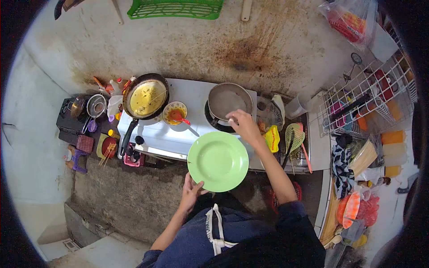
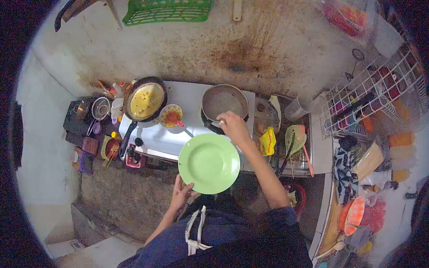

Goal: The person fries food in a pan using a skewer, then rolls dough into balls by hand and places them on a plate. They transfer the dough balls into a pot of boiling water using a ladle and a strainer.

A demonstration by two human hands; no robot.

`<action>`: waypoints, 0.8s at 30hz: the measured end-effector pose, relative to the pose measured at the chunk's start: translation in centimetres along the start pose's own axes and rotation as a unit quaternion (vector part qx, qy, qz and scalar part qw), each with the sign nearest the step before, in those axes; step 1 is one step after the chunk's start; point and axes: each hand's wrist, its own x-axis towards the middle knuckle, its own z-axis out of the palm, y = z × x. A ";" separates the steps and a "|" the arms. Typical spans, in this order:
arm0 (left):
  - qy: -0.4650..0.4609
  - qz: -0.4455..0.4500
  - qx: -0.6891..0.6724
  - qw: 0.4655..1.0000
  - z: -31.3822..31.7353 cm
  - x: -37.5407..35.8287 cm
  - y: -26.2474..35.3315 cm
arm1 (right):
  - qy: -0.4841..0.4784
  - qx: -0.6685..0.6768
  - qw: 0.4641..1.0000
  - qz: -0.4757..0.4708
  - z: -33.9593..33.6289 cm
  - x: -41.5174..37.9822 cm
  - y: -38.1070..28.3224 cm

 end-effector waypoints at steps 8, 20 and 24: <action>-0.027 -0.003 -0.016 1.000 -0.8 -0.2 -0.6 | 0.095 0.010 0.995 0.032 0.3 1.4 0.5; -0.155 -0.044 0.078 0.984 3.2 1.8 0.1 | 0.199 -0.030 0.930 0.308 -4.8 -22.2 -5.1; -0.266 -0.068 0.118 0.954 7.9 2.3 -0.5 | 0.275 0.140 0.869 0.386 -4.9 -30.0 -5.7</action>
